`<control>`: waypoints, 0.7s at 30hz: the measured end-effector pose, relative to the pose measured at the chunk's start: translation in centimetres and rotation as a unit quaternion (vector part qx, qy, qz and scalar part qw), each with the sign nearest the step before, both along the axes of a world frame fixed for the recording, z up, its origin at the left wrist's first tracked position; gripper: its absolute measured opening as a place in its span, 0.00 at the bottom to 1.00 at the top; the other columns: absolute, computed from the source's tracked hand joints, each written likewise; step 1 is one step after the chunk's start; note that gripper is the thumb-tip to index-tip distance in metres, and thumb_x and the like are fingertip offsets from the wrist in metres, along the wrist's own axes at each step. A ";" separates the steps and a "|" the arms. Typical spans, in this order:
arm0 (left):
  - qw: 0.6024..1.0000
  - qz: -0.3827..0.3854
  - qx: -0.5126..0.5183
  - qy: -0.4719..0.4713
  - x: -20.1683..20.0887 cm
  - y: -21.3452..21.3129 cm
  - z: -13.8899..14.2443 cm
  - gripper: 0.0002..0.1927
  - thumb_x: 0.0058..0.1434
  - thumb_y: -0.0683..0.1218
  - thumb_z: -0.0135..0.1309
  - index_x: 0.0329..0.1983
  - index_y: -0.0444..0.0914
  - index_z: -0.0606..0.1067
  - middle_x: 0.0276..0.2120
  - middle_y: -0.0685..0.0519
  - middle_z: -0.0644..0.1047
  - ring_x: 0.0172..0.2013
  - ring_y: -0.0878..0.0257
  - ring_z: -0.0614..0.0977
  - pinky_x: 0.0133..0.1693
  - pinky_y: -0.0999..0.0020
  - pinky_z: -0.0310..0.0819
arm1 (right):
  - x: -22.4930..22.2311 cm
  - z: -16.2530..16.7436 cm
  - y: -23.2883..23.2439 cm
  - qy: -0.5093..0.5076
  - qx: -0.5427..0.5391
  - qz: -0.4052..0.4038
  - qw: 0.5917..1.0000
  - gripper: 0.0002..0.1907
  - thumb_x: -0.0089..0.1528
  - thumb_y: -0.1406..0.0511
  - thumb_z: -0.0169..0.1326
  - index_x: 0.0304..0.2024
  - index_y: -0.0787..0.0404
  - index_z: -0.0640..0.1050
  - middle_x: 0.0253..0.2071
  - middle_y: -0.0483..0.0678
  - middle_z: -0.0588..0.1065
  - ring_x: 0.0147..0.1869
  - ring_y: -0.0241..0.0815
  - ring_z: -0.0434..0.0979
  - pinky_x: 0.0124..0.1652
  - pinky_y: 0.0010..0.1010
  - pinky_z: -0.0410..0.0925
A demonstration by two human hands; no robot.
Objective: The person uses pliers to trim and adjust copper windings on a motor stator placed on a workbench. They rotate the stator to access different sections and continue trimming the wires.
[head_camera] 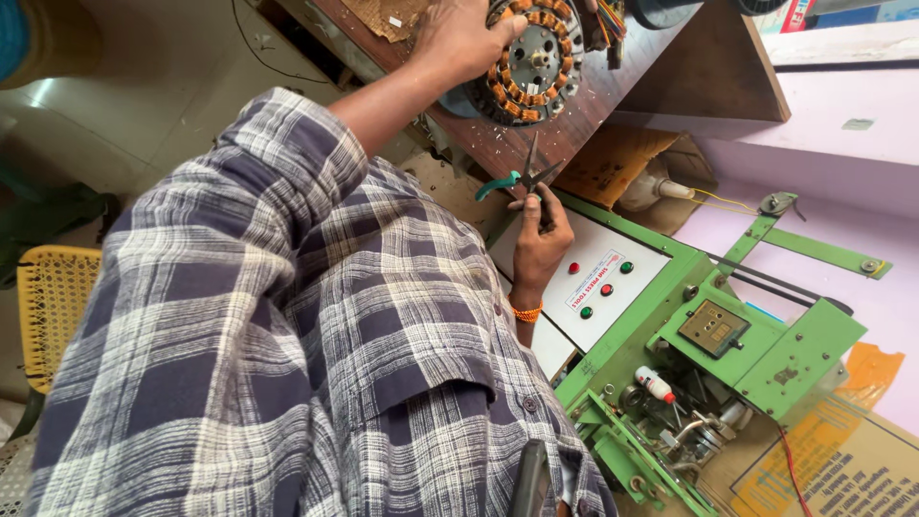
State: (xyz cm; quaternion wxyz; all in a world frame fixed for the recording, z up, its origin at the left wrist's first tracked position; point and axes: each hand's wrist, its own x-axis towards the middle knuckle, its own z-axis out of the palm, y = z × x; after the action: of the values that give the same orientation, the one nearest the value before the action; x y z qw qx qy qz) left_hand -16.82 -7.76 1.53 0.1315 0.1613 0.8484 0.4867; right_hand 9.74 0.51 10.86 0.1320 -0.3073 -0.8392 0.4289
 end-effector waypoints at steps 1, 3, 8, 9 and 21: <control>1.000 0.014 0.002 0.009 0.6 0.0 -0.3 0.33 0.64 0.65 0.58 0.60 0.37 0.72 0.54 0.38 0.76 0.57 0.42 0.75 0.56 0.46 0.67 | -0.1 0.0 -0.1 0.001 0.002 -0.003 1.000 0.17 0.71 0.64 0.53 0.56 0.72 0.77 0.34 0.48 0.82 0.37 0.28 0.78 0.37 0.18 0.67; 0.999 0.037 0.014 0.023 1.6 0.0 -0.9 0.35 0.65 0.65 0.58 0.63 0.36 0.69 0.56 0.36 0.73 0.58 0.40 0.73 0.57 0.44 0.65 | -0.4 -0.2 -0.3 -0.010 0.006 -0.019 1.000 0.18 0.70 0.64 0.53 0.56 0.71 0.78 0.33 0.48 0.82 0.34 0.28 0.75 0.33 0.19 0.64; 0.996 -0.004 0.081 0.047 1.1 -0.3 -1.3 0.35 0.68 0.65 0.56 0.65 0.35 0.68 0.57 0.38 0.74 0.61 0.41 0.73 0.58 0.44 0.67 | -1.5 -0.7 -0.6 -0.050 0.019 -0.057 0.997 0.19 0.68 0.63 0.54 0.57 0.70 0.78 0.34 0.49 0.83 0.29 0.33 0.72 0.30 0.23 0.62; 0.998 -0.006 0.058 0.030 0.7 -0.3 -1.1 0.35 0.66 0.66 0.57 0.63 0.37 0.70 0.55 0.39 0.75 0.58 0.42 0.75 0.56 0.45 0.68 | -1.8 -0.6 -0.7 -0.044 0.025 -0.047 0.998 0.19 0.69 0.63 0.54 0.57 0.70 0.78 0.34 0.49 0.83 0.32 0.33 0.74 0.32 0.23 0.65; 0.991 -0.025 -0.035 0.130 -1.0 3.1 4.1 0.32 0.60 0.74 0.59 0.42 0.42 0.83 0.22 0.47 0.79 0.22 0.51 0.80 0.25 0.50 0.69 | -4.1 4.1 -0.1 -0.125 0.098 0.032 0.987 0.18 0.68 0.64 0.55 0.58 0.67 0.78 0.37 0.56 0.82 0.38 0.38 0.82 0.40 0.32 0.73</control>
State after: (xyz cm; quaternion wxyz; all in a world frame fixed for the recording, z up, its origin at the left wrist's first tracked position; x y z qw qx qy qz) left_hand -17.79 -4.63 5.60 0.0381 0.2396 0.8705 0.4282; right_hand 5.62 0.41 14.92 0.0418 -0.3173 -0.8964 0.3068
